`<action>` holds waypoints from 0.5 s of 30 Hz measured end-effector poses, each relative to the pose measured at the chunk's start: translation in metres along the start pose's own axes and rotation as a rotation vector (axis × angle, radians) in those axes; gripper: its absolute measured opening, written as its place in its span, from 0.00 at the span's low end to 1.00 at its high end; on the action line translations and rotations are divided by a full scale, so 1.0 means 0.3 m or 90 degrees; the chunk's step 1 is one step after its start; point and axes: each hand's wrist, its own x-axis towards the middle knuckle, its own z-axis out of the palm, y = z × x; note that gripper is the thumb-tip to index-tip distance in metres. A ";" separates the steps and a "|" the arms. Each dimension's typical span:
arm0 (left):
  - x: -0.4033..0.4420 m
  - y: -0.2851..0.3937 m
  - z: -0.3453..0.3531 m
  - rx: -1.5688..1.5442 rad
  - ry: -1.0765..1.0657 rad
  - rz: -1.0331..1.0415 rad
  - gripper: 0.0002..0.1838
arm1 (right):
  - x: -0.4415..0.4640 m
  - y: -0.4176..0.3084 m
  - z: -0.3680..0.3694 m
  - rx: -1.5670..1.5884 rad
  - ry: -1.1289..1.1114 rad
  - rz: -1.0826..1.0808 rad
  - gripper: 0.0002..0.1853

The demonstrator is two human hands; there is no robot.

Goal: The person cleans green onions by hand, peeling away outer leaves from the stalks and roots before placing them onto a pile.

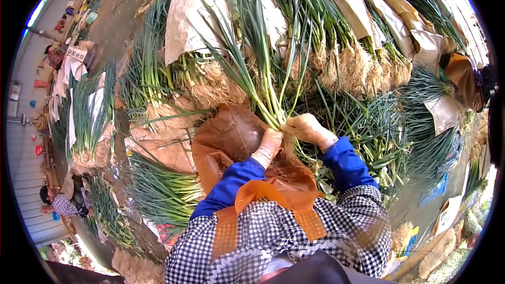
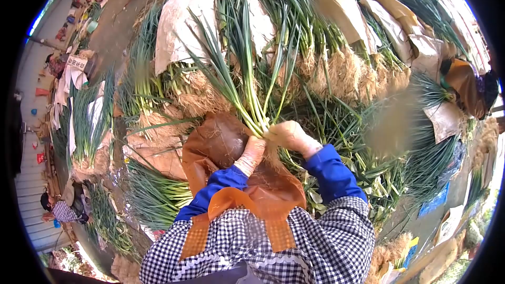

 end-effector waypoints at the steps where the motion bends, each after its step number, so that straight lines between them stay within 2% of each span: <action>1: 0.021 -0.024 -0.021 -0.037 -0.006 -0.053 0.08 | -0.013 -0.039 -0.051 0.108 -0.117 0.064 0.15; 2: -0.006 0.034 0.010 -0.172 -0.034 -0.033 0.08 | -0.076 -0.016 -0.021 0.280 -0.192 0.035 0.13; 3: -0.014 0.077 0.035 -0.209 -0.016 -0.009 0.12 | -0.137 -0.040 -0.043 0.548 -0.308 0.022 0.14; 4: 0.014 0.058 0.007 -0.233 -0.062 -0.077 0.12 | -0.198 -0.064 -0.066 0.804 -0.445 0.058 0.18; 5: 0.030 0.040 -0.033 -0.253 -0.112 -0.150 0.12 | -0.224 -0.047 -0.084 0.695 -0.505 0.047 0.22; 6: 0.014 0.081 -0.038 -0.390 -0.216 -0.283 0.19 | -0.272 0.077 -0.025 0.523 -0.499 0.162 0.23; 7: 0.011 0.115 -0.023 -0.434 -0.189 -0.315 0.27 | -0.299 0.206 0.024 0.345 -0.486 0.273 0.25; 9: -0.034 0.227 -0.004 -0.524 -0.442 -0.386 0.30 | -0.236 0.263 -0.094 -0.163 -0.305 0.490 0.25; 11: -0.027 0.214 -0.019 -0.519 -0.452 -0.366 0.30 | -0.244 0.549 0.078 -0.162 0.386 0.446 0.27; 13: -0.030 0.227 -0.023 -0.524 -0.447 -0.319 0.29 | -0.126 0.608 0.151 -0.060 0.466 0.500 0.27; 15: -0.046 0.255 -0.022 -0.480 -0.423 -0.273 0.27 | -0.034 0.530 0.300 0.308 0.226 0.531 0.26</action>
